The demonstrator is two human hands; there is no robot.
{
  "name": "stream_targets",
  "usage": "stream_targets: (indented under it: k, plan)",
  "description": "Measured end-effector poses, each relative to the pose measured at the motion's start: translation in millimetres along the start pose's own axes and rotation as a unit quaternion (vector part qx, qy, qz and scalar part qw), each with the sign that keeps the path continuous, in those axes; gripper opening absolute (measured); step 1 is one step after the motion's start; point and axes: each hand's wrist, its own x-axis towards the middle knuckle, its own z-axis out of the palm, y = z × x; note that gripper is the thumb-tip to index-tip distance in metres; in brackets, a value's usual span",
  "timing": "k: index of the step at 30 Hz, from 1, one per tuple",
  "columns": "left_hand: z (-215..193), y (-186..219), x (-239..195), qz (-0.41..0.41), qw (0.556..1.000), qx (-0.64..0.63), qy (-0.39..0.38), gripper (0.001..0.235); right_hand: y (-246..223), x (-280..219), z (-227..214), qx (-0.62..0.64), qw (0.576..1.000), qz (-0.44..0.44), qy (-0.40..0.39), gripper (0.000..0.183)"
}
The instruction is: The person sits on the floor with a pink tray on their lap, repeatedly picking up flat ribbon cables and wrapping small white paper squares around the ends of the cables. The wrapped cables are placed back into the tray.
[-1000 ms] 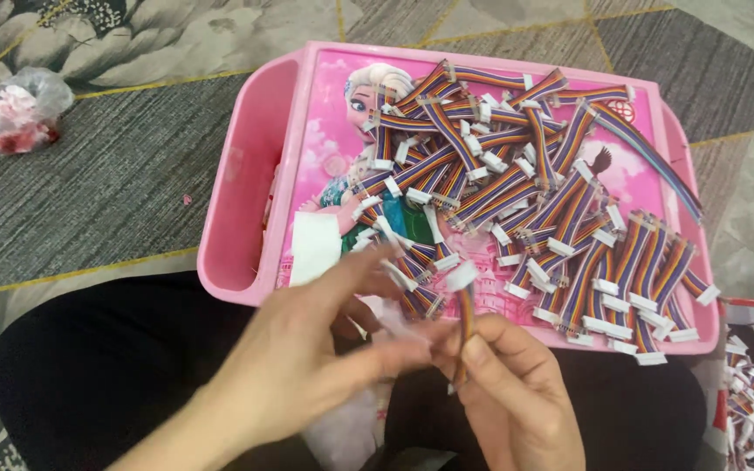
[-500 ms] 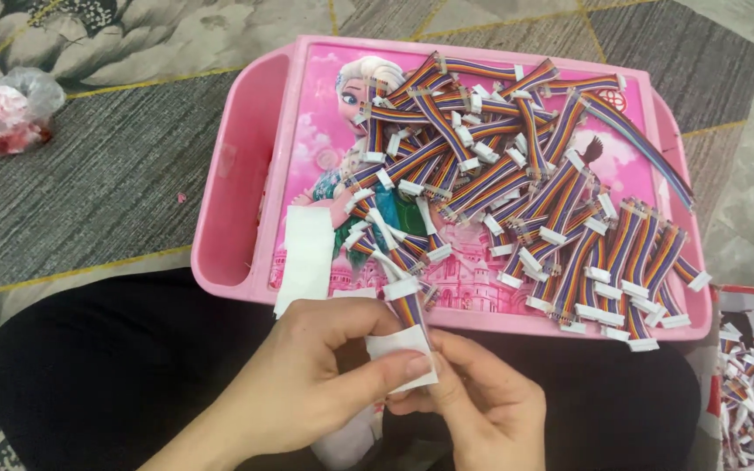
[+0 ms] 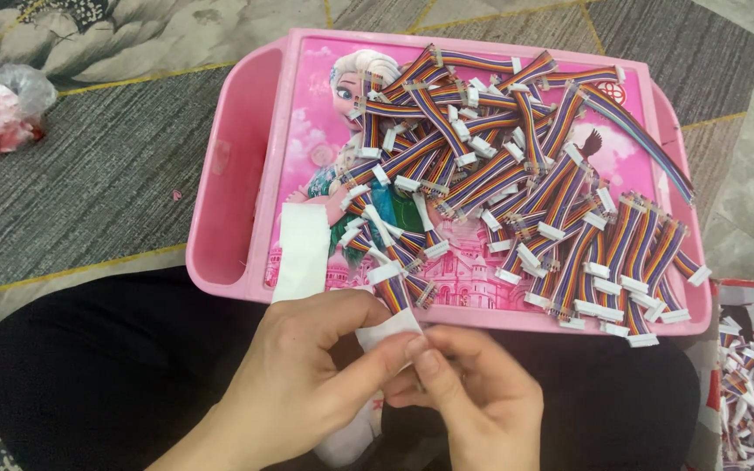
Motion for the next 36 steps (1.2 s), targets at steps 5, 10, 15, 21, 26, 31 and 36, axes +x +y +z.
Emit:
stream_targets:
  k: [5, 10, 15, 21, 26, 31, 36]
  plan:
    - [9, -15, 6, -0.133, 0.969, -0.206, 0.008, 0.019, 5, 1, -3, 0.138, 0.987, -0.009, -0.087, 0.016]
    - [-9, -54, 7, -0.198, 0.917, -0.286, -0.198, 0.033, -4, 9, -16, -0.026, 0.996, -0.074, -0.032, 0.012]
    - [-25, -37, 24, -0.200, 0.876, -0.318, -0.301, 0.035, -19, 4, -11, -0.230, 0.954, -0.186, -0.050, 0.013]
    - [-27, -6, 22, -0.114, 0.957, -0.077, -0.254, 0.009, -22, 2, -13, -0.278, 0.935, -0.207, -0.082, 0.009]
    - [-24, 6, 11, 0.100, 0.970, 0.113, -0.192, 0.004, -23, 13, -24, -0.137, 0.973, -0.093, -0.164, 0.014]
    - [-22, 4, 9, 0.125, 0.962, 0.102, -0.221, 0.011, -30, 16, -34, -0.055, 0.971, 0.120, -0.201, 0.009]
    - [-21, -5, 6, 0.193, 0.952, 0.134, -0.198, 0.011, -38, 17, -27, -0.091, 0.966, 0.087, -0.224, 0.009]
